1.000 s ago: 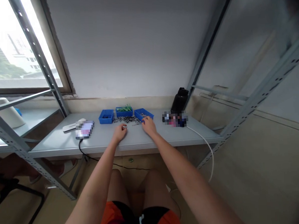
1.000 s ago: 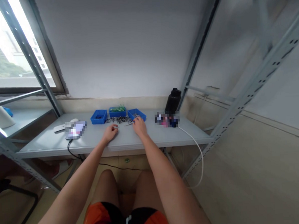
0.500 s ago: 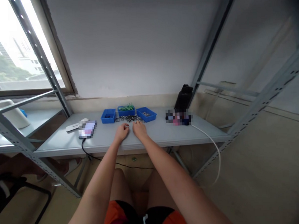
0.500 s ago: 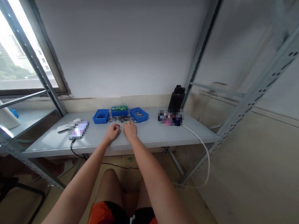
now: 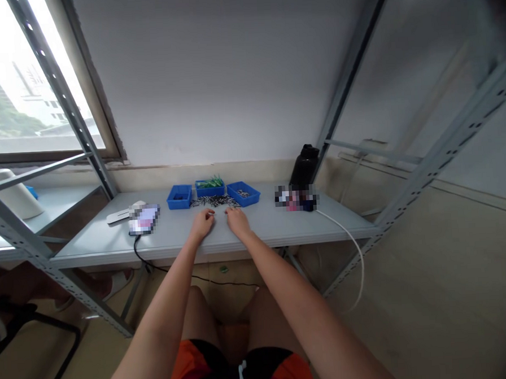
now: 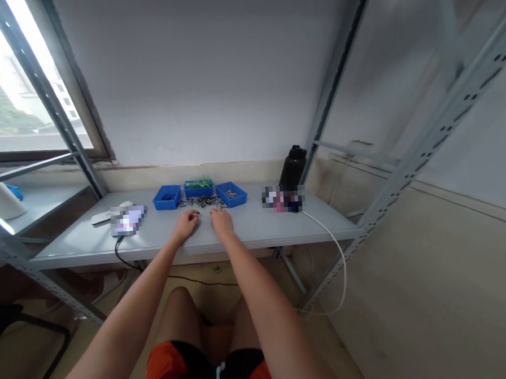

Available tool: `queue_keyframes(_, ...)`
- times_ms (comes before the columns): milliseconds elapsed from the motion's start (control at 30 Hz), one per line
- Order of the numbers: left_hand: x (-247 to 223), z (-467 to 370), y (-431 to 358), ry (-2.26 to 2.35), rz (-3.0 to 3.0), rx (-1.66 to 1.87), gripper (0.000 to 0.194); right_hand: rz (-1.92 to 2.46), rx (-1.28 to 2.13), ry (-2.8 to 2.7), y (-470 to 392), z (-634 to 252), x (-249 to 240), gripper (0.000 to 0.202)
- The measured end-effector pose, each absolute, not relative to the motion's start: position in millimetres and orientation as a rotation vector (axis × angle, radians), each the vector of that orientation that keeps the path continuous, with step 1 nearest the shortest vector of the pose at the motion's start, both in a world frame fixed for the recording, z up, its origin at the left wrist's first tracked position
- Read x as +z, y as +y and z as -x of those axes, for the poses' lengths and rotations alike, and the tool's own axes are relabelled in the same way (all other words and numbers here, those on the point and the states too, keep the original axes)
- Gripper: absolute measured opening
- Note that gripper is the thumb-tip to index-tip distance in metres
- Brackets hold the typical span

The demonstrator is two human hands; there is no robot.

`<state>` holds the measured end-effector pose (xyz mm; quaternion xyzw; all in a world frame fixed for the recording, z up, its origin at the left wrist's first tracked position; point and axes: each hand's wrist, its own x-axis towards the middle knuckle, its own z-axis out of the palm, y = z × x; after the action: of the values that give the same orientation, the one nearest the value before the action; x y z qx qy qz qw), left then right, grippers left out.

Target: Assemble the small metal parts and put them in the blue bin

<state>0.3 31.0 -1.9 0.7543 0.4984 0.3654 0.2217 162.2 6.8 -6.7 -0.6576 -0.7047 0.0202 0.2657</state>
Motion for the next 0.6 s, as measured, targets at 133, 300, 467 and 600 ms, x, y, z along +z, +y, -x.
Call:
queue_keyframes(133, -3, -2, 32, 1.365, -2.128, 0.996, 0.034, 1.661, 0.129, -1.893, 9, -168, -15, 0.035)
queue_keyframes(300, -3, -2, 32, 1.318, -2.183, 0.953, 0.029, 1.483, 0.223, -1.894, 16, -169, -19, 0.029)
queue_keyframes(467, -1, -1, 29, 1.306, -2.191, 0.941, 0.024, 1.44, 0.289, -1.81, 22, -175, -23, 0.025)
queue_keyframes(600, 0, 0, 29, 1.352, -2.162, 0.981, 0.026, 1.404, 0.316, -1.787, 24, -175, -27, 0.024)
